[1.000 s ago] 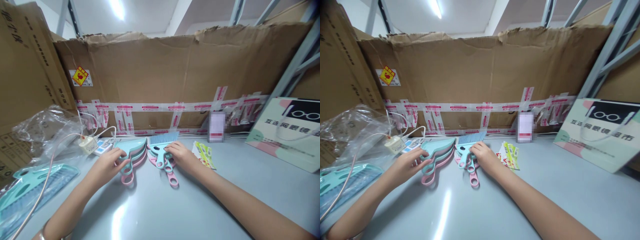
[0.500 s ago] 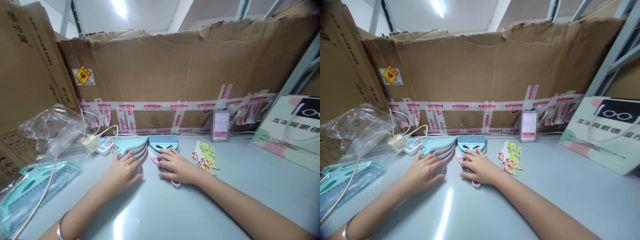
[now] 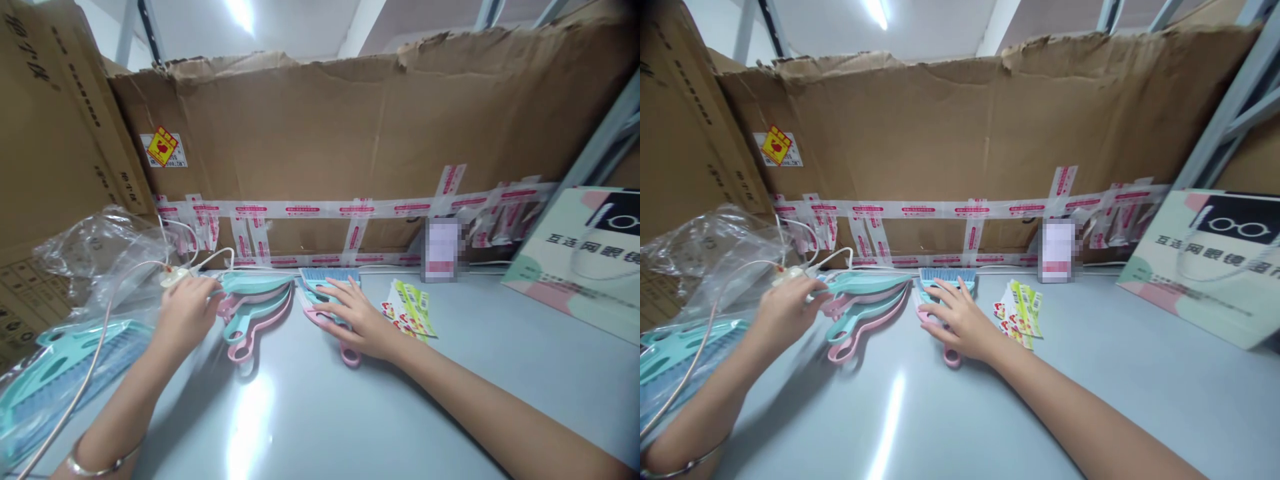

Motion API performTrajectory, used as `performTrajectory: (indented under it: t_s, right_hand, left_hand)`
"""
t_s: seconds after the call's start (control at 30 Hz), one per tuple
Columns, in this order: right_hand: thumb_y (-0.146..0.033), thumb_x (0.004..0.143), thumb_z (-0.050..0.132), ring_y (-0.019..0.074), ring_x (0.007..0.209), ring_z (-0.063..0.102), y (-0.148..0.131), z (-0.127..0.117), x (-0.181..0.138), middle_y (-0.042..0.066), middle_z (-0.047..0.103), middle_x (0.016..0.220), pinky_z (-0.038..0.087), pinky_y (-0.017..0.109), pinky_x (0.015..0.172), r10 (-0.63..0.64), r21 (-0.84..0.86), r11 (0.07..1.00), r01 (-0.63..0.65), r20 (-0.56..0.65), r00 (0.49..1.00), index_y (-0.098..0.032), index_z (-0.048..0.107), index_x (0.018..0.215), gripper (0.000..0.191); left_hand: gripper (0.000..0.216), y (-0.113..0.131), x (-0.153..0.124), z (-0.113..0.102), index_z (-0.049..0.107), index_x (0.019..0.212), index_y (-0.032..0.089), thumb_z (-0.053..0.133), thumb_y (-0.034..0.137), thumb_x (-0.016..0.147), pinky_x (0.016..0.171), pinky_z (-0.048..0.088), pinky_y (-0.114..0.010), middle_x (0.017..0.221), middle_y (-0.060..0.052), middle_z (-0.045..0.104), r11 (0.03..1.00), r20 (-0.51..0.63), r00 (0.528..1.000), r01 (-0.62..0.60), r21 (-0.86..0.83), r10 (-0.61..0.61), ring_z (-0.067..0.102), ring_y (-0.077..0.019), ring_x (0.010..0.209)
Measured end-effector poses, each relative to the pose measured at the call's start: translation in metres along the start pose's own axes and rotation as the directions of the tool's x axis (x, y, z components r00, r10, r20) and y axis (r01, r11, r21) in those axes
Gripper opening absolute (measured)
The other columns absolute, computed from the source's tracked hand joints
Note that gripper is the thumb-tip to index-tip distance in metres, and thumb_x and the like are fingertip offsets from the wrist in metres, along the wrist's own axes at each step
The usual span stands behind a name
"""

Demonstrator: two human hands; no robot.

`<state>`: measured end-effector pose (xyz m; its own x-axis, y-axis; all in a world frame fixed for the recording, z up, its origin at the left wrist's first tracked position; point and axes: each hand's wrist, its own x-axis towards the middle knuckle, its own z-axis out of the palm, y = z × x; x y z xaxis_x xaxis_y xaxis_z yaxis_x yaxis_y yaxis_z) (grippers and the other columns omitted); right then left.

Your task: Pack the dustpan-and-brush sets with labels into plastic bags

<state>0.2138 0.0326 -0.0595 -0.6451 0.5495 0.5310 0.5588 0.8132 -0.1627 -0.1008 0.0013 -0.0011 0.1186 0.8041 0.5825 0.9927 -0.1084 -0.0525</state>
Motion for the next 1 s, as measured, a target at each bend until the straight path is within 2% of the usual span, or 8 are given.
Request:
performTrajectory:
  t_s: [0.1, 0.27, 0.4, 0.5, 0.63, 0.73, 0.83, 1.0]
  right_hand:
    - [-0.032, 0.093, 0.043, 0.0265, 0.127, 0.044, 0.0, -0.009, 0.003, 0.012, 0.056, 0.127, 0.027, 0.058, 0.107, 0.011, 0.037, 0.999, -0.003, -0.221, 0.975, -0.021, 0.061, 0.11, 0.027]
    - [-0.028, 0.092, 0.043, 0.0234, 0.122, 0.048, -0.003, -0.036, 0.009, 0.012, 0.055, 0.125, 0.038, 0.046, 0.103, 0.035, 0.034, 0.999, -0.022, -0.489, 0.872, -0.023, 0.055, 0.116, 0.027]
    - [-0.039, 0.088, 0.05, 0.0292, 0.136, 0.031, -0.012, -0.056, 0.01, 0.014, 0.037, 0.144, 0.027, 0.052, 0.109, 0.043, 0.029, 0.999, -0.034, -0.483, 0.874, -0.023, 0.039, 0.135, 0.051]
    - [-0.047, 0.081, 0.058, 0.0291, 0.13, 0.041, -0.018, -0.067, 0.011, 0.014, 0.041, 0.142, 0.039, 0.048, 0.102, 0.204, 0.284, 0.951, -0.125, -0.27, 0.941, -0.024, 0.03, 0.141, 0.07]
    - [-0.052, 0.077, 0.061, 0.0225, 0.084, 0.066, -0.021, -0.065, 0.013, 0.007, 0.068, 0.096, 0.054, 0.033, 0.067, 0.441, 0.602, 0.681, -0.417, 0.118, 0.89, -0.021, 0.061, 0.11, 0.046]
    - [-0.055, 0.073, 0.064, 0.0209, 0.077, 0.065, -0.025, -0.049, 0.016, 0.005, 0.069, 0.085, 0.052, 0.031, 0.063, 0.601, 0.749, 0.505, -0.429, 0.051, 0.797, -0.018, 0.065, 0.097, 0.045]
    - [-0.056, 0.072, 0.065, 0.019, 0.075, 0.066, -0.036, -0.033, 0.017, 0.005, 0.07, 0.09, 0.053, 0.03, 0.062, 0.694, 0.833, 0.413, -0.367, -0.027, 0.719, -0.018, 0.062, 0.102, 0.048]
    - [-0.062, 0.08, 0.05, 0.0158, 0.054, 0.061, -0.031, -0.03, 0.014, 0.003, 0.067, 0.074, 0.049, 0.029, 0.048, 0.511, 0.792, 0.433, -0.431, 0.178, 0.841, -0.02, 0.059, 0.106, 0.05]
  left_hand:
    - [0.024, -0.01, 0.006, -0.028, 0.062, 0.08, 0.019, 0.04, 0.026, 0.088, 0.097, 0.036, -0.051, 0.089, -0.009, 0.071, 0.983, -0.247, 0.951, -0.181, 0.034, 0.184, 0.062, -0.0277, 0.1]
    - [0.018, -0.009, 0.015, -0.085, 0.062, 0.089, 0.025, 0.046, 0.017, 0.087, 0.11, 0.03, -0.046, 0.107, 0.005, 0.069, 0.844, -0.388, 0.823, -0.507, -0.175, 0.414, 0.05, -0.0152, 0.123]
    - [0.021, 0.022, 0.029, -0.109, 0.067, 0.089, 0.026, 0.049, 0.015, 0.085, 0.112, 0.027, -0.046, 0.117, 0.006, 0.067, 0.718, -0.411, 0.745, -0.647, -0.254, 0.526, 0.049, -0.0157, 0.126]
    - [0.025, 0.048, 0.044, -0.109, 0.07, 0.082, 0.027, 0.046, 0.025, 0.087, 0.11, 0.031, -0.046, 0.113, 0.002, 0.069, 0.637, -0.321, 0.723, -0.691, -0.342, 0.612, 0.054, -0.0178, 0.121]
    - [0.026, 0.07, 0.057, -0.089, 0.069, 0.084, 0.027, 0.047, 0.04, 0.086, 0.106, 0.035, -0.05, 0.12, -0.002, 0.063, 0.667, -0.249, 0.834, -0.546, -0.508, 0.493, 0.051, -0.0242, 0.124]
    - [0.036, 0.082, 0.05, -0.064, 0.058, 0.117, 0.027, 0.048, 0.042, 0.086, 0.098, 0.044, -0.047, 0.136, -0.007, 0.051, 0.628, -0.265, 0.923, -0.383, -0.678, 0.277, 0.048, -0.0266, 0.126]
    - [0.053, 0.091, 0.032, -0.041, 0.042, 0.134, 0.025, 0.047, 0.047, 0.086, 0.085, 0.052, -0.039, 0.132, -0.01, 0.054, 0.528, 0.043, 0.982, -0.061, -0.847, 0.183, 0.057, -0.0264, 0.114]
    - [0.037, 0.088, 0.014, -0.019, 0.066, 0.103, 0.02, 0.057, 0.046, 0.078, 0.075, 0.052, -0.031, 0.095, -0.005, 0.07, 0.46, 0.366, 0.93, 0.315, -0.83, 0.023, 0.064, -0.0242, 0.09]
